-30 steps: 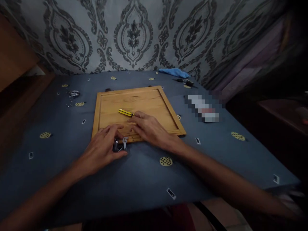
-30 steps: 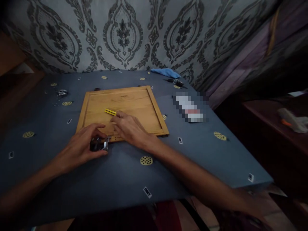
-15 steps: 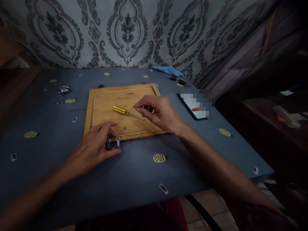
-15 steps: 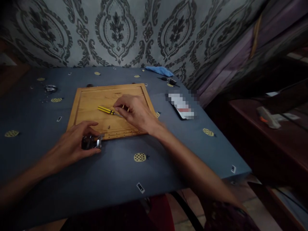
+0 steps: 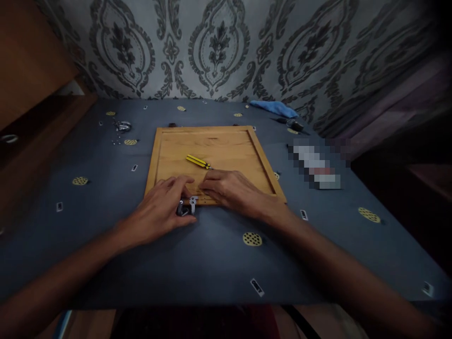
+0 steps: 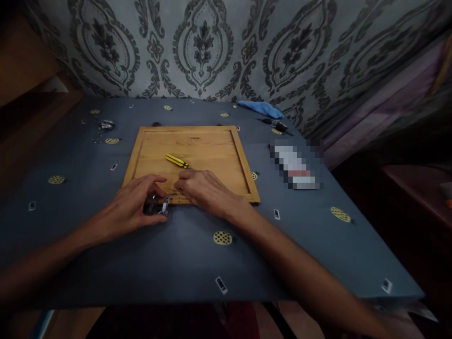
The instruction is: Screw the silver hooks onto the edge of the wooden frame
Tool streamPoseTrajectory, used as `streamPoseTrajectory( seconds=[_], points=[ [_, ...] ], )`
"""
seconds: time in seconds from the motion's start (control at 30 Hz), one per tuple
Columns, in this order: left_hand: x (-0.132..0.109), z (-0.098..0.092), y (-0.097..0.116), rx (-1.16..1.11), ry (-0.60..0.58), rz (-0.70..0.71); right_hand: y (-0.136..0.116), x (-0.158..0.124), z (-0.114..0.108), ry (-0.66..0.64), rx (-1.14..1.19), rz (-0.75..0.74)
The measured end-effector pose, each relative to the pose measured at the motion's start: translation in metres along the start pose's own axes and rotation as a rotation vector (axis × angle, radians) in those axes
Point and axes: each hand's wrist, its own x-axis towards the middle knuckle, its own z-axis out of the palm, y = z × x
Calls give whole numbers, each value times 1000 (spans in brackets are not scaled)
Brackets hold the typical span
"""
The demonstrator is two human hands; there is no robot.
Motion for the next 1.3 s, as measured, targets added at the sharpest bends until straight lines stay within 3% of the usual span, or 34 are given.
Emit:
streamPoseTrajectory(
  seconds=[0.27,0.5,0.57,0.67,0.83,1.3],
  points=[
    [-1,0,1,-16,-1,-1,-3,1,1,-52,-101,-39],
    [-1,0,-1,-25,4,11,2,-3,8,60,-8,-2],
    [-1,0,0,-25,2,15,0,-4,11,115,82,23],
    [0,-1,1,-25,7,12,-6,-5,13,191,399,74],
    [0,-1,4,-38,17,11,-14,-1,16,165,750,103],
    [1,2,0,-86,41,32,-9,9,20,67,774,148]
  ],
)
